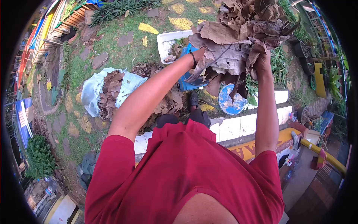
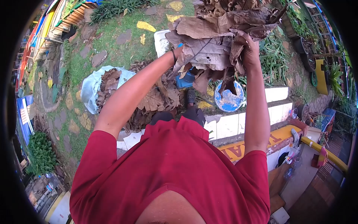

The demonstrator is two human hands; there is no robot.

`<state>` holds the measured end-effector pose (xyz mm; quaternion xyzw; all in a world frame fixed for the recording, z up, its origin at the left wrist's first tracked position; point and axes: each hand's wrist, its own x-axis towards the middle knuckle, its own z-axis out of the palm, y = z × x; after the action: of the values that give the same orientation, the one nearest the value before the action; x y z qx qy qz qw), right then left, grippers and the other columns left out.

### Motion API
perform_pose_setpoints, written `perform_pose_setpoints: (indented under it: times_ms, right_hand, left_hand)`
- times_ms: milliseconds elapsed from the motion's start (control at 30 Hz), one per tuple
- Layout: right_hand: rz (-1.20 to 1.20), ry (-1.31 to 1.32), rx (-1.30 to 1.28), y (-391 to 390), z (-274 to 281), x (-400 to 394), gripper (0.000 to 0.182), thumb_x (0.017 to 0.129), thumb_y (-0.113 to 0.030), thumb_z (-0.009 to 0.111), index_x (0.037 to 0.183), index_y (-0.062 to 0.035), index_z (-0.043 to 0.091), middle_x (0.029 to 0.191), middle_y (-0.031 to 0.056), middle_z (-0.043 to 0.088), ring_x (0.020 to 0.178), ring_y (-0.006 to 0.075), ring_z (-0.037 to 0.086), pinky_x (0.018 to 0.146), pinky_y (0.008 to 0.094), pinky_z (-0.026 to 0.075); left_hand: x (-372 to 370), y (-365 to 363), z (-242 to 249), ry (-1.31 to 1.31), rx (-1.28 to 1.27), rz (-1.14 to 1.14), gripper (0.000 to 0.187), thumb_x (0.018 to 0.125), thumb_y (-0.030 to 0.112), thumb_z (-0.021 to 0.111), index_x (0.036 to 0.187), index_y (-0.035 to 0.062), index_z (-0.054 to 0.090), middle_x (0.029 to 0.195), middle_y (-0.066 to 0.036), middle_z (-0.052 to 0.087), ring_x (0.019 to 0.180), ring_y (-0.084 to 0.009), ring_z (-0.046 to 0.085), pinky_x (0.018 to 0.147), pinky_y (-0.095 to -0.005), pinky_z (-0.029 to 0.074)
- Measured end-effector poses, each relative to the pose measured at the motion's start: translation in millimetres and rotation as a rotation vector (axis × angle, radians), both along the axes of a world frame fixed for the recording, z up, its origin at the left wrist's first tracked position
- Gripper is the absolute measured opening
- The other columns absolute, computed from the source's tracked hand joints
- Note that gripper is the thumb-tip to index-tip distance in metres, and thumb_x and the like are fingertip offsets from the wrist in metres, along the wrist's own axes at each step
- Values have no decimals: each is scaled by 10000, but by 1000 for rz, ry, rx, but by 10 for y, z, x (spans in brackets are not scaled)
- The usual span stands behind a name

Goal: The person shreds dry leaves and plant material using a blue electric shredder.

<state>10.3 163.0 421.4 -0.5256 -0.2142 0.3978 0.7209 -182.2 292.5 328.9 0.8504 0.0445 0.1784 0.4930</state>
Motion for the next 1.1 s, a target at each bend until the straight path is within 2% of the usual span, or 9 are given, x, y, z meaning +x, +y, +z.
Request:
perform_pose_setpoints:
  times_ms: [100, 467, 567, 833, 967, 1033, 1100]
  right_hand:
    - [22, -124, -47, -53, 144, -54, 414, 819, -212, 729, 1153, -55, 543, 993, 51, 594, 875, 148, 589, 779, 315, 497]
    - [-65, -114, 8, -153, 175, -121, 383, 827, -194, 721, 1139, -54, 550, 1003, 54, 599, 868, 152, 602, 761, 317, 512]
    - [-72, -86, -22, -172, 199, -199, 385, 842, -187, 707, 1166, -51, 550, 1010, 53, 600, 890, 158, 607, 784, 324, 516]
    - [-99, -64, 90, -87, 77, -235, 398, 864, -179, 679, 1206, -53, 519, 1073, 52, 579, 953, 171, 589, 842, 344, 501]
    - [-55, -60, 38, -43, 147, -221, 505, 828, -165, 705, 1268, -47, 489, 1066, 57, 575, 948, 171, 584, 827, 335, 499]
    - [-87, -88, 110, -3, 212, -290, 499, 813, -171, 715, 1248, -37, 511, 1058, 62, 583, 938, 175, 588, 825, 333, 498]
    - [-119, -243, 89, 162, 191, -58, 408, 849, -277, 681, 1162, -26, 608, 943, 45, 633, 829, 169, 626, 759, 313, 534]
  left_hand:
    - [37, 2, -3, -8, 1, -13, 642, 872, 330, 593, 1414, 51, 393, 1324, -167, 398, 1247, -329, 408, 1058, -387, 331]
    - [67, 3, 26, -37, -7, -59, 645, 852, 311, 622, 1401, 51, 406, 1290, -169, 414, 1220, -335, 426, 1041, -382, 349]
    - [25, 16, 45, -35, -10, -64, 646, 846, 306, 630, 1397, 51, 410, 1281, -169, 418, 1213, -336, 431, 1036, -381, 354]
    - [-69, 88, 107, -20, -8, -61, 648, 832, 293, 652, 1387, 51, 420, 1256, -170, 429, 1193, -340, 445, 1024, -377, 367]
    - [-28, 141, 124, -33, -10, -42, 650, 824, 286, 662, 1382, 51, 425, 1244, -171, 435, 1183, -342, 452, 1018, -376, 374]
    - [61, 205, 87, -53, -11, -34, 651, 821, 282, 668, 1380, 51, 427, 1238, -171, 438, 1178, -343, 455, 1015, -375, 377]
    - [213, 308, 35, -63, -20, -29, 652, 817, 279, 673, 1377, 51, 430, 1231, -171, 441, 1173, -344, 459, 1012, -374, 380]
